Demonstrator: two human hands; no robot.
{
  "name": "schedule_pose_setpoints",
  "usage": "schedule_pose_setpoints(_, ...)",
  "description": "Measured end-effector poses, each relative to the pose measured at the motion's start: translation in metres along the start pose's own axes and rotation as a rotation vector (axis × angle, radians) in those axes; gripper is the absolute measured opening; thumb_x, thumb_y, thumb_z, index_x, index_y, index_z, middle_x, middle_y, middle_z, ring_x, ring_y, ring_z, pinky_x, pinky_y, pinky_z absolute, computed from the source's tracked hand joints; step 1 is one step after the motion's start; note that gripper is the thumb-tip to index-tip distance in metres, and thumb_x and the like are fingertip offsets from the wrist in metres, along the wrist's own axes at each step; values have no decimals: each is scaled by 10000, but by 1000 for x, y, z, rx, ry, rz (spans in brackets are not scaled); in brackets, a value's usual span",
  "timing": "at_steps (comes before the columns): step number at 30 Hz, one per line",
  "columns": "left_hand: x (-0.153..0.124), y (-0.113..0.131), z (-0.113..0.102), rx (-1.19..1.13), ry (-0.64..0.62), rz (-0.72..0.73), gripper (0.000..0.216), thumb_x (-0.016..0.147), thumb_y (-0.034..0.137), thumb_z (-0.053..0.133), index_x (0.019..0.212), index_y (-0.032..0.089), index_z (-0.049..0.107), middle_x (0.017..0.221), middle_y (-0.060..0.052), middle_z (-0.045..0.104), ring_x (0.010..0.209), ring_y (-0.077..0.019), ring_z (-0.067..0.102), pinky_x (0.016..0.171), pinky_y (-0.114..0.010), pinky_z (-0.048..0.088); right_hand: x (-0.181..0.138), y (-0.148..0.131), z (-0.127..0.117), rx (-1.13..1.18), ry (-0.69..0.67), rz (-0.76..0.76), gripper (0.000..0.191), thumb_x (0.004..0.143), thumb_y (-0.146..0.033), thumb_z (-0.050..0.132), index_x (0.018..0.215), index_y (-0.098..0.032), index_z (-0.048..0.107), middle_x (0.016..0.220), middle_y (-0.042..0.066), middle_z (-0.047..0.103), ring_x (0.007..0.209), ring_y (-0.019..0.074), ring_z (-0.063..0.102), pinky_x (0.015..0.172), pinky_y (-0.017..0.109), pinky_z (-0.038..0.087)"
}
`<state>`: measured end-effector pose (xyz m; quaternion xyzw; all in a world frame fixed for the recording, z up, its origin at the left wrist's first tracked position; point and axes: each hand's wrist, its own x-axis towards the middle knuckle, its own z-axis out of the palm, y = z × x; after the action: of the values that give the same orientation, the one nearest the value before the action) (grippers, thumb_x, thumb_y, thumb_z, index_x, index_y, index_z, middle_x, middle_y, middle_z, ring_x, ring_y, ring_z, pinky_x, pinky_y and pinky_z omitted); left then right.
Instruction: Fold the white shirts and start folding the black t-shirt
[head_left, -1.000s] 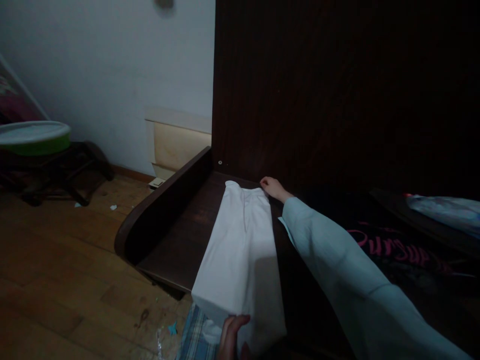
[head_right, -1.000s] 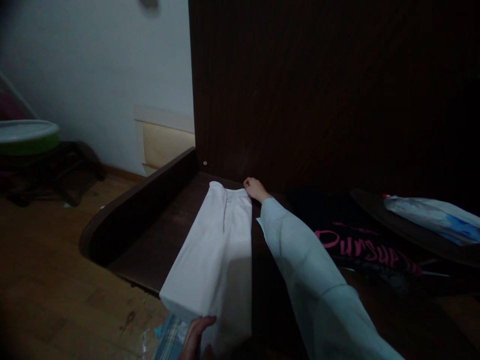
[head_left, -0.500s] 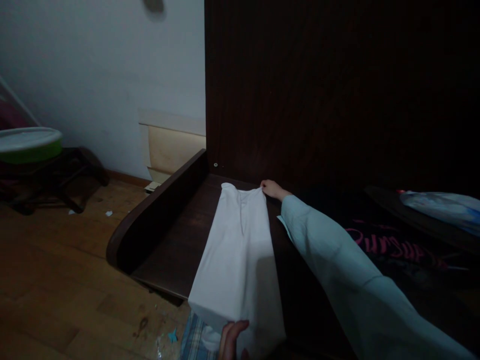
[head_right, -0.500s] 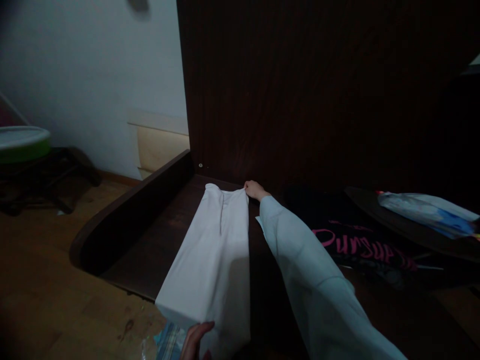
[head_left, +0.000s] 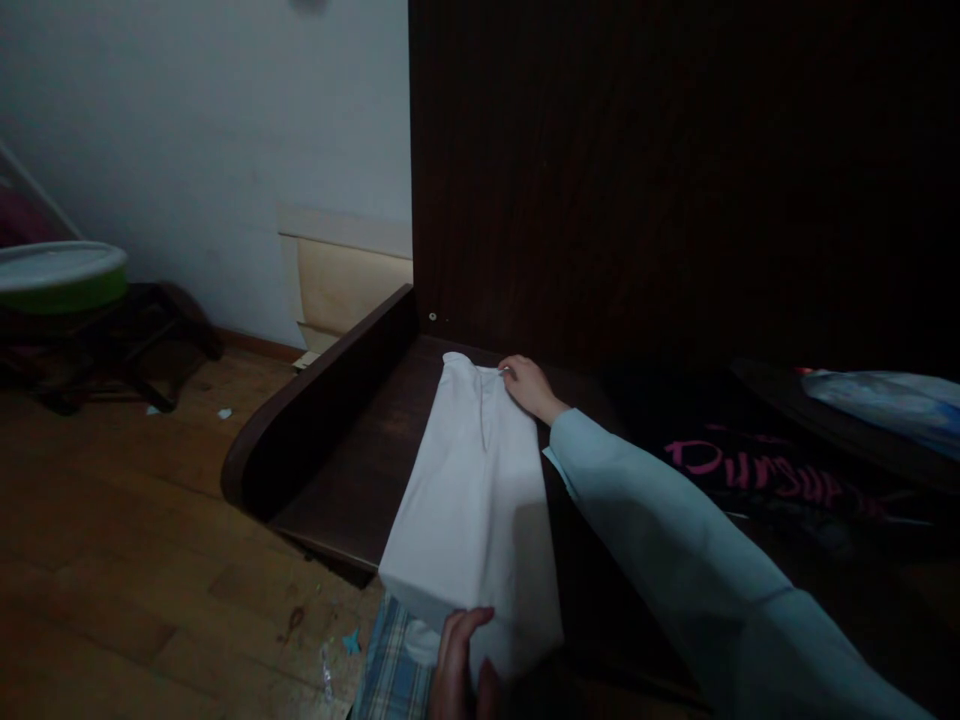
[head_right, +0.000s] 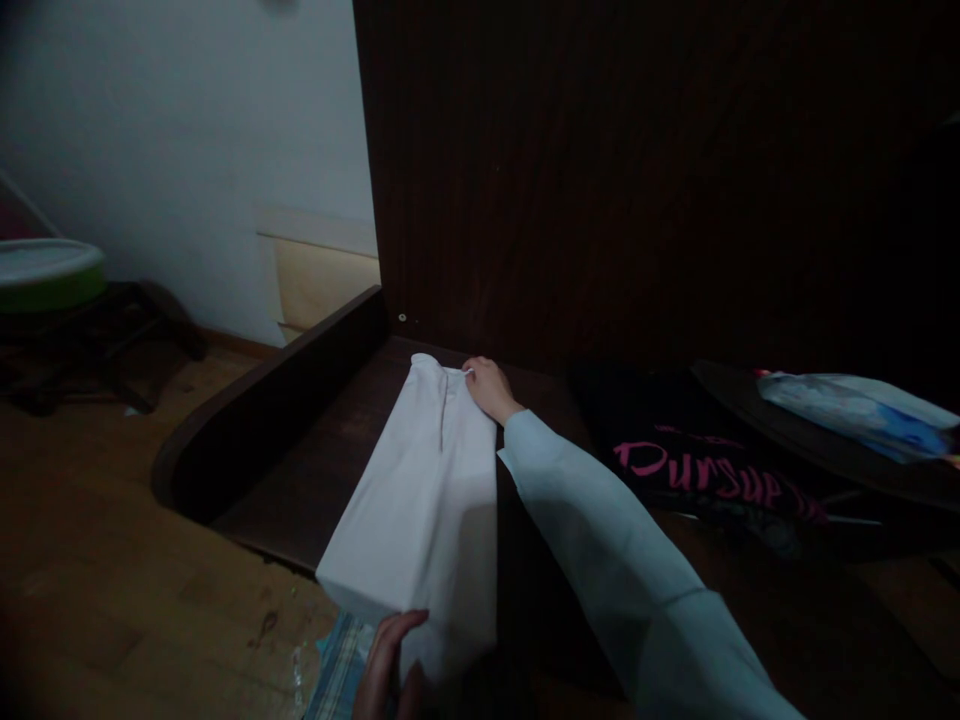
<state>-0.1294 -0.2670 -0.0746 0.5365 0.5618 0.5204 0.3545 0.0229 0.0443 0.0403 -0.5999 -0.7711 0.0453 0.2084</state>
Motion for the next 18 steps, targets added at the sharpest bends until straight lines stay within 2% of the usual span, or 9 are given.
schedule_pose_setpoints(5, 2, 8, -8, -51, -22, -9, 290, 799, 302, 409, 973, 179, 607, 988, -83, 621, 983, -214, 557, 864, -331, 447, -75, -38, -3, 223, -51, -186, 201, 786, -114, 427, 876, -160, 601, 914, 59, 601, 905, 143, 534, 836, 251, 394)
schedule_pose_setpoints(9, 8, 18, -13, -58, -75, -15, 323, 808, 296, 401, 1044, 186, 592, 1065, -72, 617, 1031, -213, 545, 908, -348, 420, -117, -53, -16, 248, -83, -269, 186, 801, -147, 442, 877, -180, 608, 896, 52, 617, 884, 141, 550, 824, 257, 408)
schedule_pose_setpoints(11, 13, 24, -15, -34, -108, -38, 356, 816, 290, 398, 1119, 189, 557, 1146, -65, 589, 1097, -209, 511, 942, -357, 397, -119, -55, -21, 255, -83, -237, 187, 793, -141, 450, 876, -181, 613, 885, 46, 628, 869, 141, 558, 812, 260, 411)
schedule_pose_setpoints(14, 19, 31, -20, -3, -135, -63, 409, 825, 306, 419, 1207, 181, 493, 1219, -73, 542, 1127, -206, 490, 937, -352, 402, -100, -58, -22, 335, -136, -88, 191, 768, -128, 470, 874, -171, 622, 812, 21, 639, 756, 118, 572, 715, 222, 424)
schedule_pose_setpoints(18, 21, 25, -30, -31, -90, -96, 461, 847, 371, 419, 1264, 174, 418, 980, -72, 632, 826, -176, 604, 740, -318, 490, -68, -61, -8, 378, -242, 213, 231, 726, -163, 525, 937, -138, 615, 738, 12, 638, 583, 91, 543, 556, 183, 394)
